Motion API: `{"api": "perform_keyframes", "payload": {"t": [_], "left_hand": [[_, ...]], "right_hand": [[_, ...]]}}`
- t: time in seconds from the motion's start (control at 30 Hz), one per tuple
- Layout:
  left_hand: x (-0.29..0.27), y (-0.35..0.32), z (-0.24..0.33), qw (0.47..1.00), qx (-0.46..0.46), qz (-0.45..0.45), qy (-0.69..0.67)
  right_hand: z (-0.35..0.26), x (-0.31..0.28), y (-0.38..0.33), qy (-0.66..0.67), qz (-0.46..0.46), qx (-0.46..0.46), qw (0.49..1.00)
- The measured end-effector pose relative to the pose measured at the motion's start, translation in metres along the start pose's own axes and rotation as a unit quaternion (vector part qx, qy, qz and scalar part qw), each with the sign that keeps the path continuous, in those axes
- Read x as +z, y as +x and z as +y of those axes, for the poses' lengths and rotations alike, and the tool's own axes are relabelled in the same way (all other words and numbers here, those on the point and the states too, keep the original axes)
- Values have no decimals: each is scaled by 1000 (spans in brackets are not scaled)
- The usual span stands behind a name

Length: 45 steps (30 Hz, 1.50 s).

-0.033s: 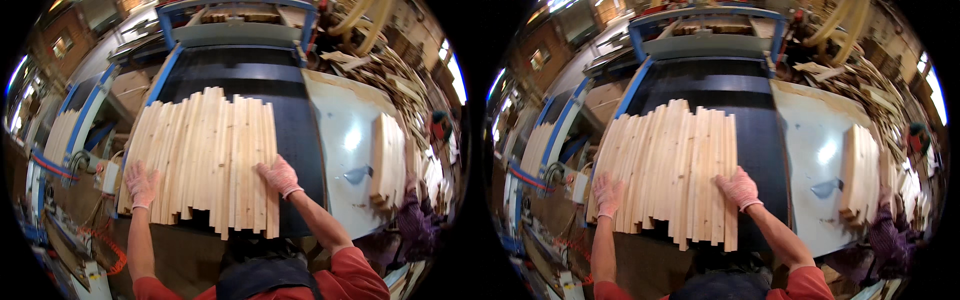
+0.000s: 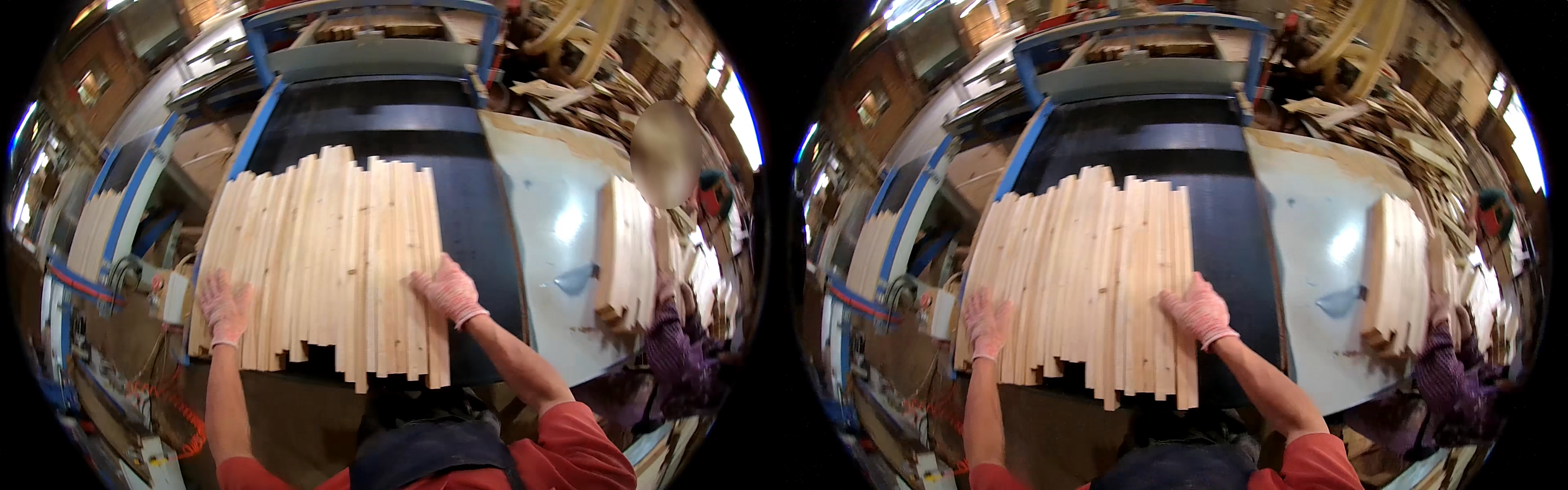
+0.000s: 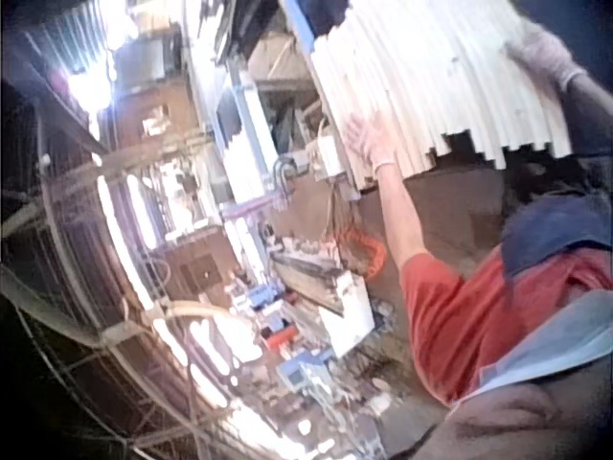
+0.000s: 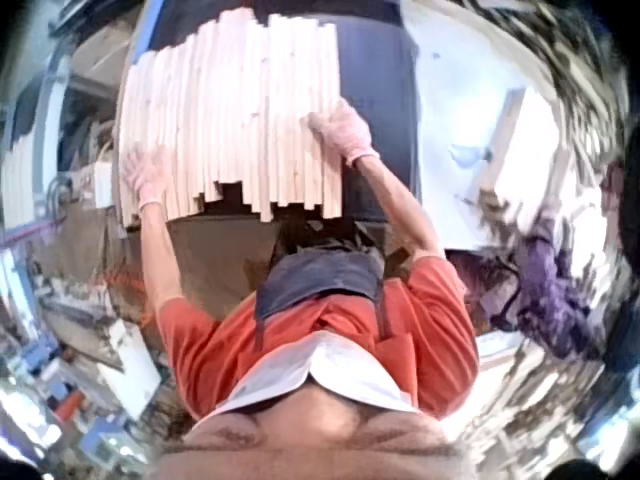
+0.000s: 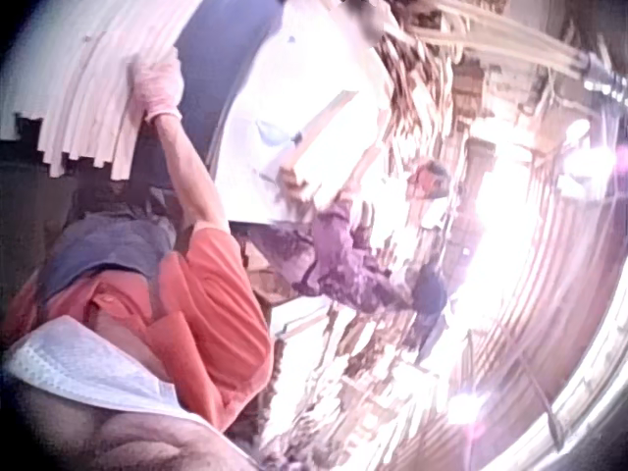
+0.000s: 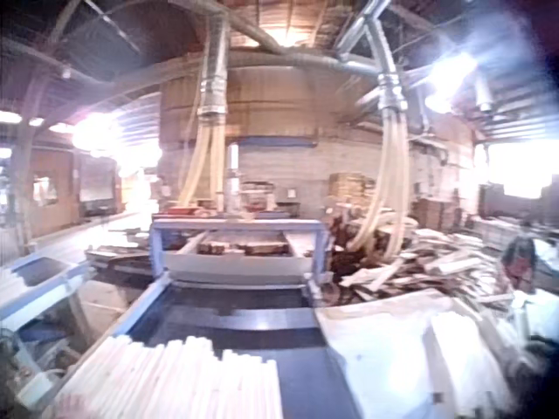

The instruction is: The person repeatedly picks up stacks of light-colored wooden planks from a conveyor belt and carries them to a nearby table. They place the planks onto the table, aligning them with existing stacks, and then return to the conveyor to repeat the process.

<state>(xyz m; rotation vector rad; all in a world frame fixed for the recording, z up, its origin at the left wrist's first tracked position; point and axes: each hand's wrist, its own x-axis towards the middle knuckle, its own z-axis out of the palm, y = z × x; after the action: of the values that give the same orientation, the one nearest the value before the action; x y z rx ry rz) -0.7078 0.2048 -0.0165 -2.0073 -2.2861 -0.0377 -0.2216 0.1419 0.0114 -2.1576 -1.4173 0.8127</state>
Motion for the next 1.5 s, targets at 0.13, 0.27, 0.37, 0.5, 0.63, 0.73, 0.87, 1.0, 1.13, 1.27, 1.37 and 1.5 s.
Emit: {"api": "perform_keyframes", "payload": {"t": [0.13, 0.27, 0.37, 0.5, 0.63, 0.73, 0.87, 1.0, 1.13, 1.27, 1.37, 1.5], "left_hand": [[12, 0, -7, 999, 18, 27, 1], [3, -7, -10, 999, -9, 31, -11], [0, 1, 7, 1000, -13, 15, -21], [1, 1, 1, 1000, -27, 7, -12], [4, 3, -4, 1000, -18, 6, 12], [5, 6, -3, 1000, -11, 10, 14], [0, 2, 4, 1000, -17, 16, 2], [-6, 0, 10, 1000, -26, 3, 17], [1, 2, -3, 999, -45, -4, 4], [4, 8, -8, 999, -29, -9, 10], [5, 9, 3, 999, -36, 4, 3], [21, 13, -19, 998, -56, 5, 25]], "right_hand": [[34, 3, -46, 70, -10, -44, 996], [68, 31, -71, 199, 3, -114, 973], [79, 32, -75, 176, 18, -120, 977], [75, 24, -77, 154, -10, -123, 980], [74, 17, -79, 157, -20, -125, 979], [78, 20, -78, 156, -6, -135, 978], [80, 25, -76, 162, 4, -140, 977], [79, 24, -76, 162, 5, -139, 977], [79, 27, -76, 159, 10, -140, 977], [78, 20, -79, 166, 6, -131, 977], [80, 22, -77, 147, 11, -132, 980], [78, 21, -79, 165, 7, -146, 975]]}}
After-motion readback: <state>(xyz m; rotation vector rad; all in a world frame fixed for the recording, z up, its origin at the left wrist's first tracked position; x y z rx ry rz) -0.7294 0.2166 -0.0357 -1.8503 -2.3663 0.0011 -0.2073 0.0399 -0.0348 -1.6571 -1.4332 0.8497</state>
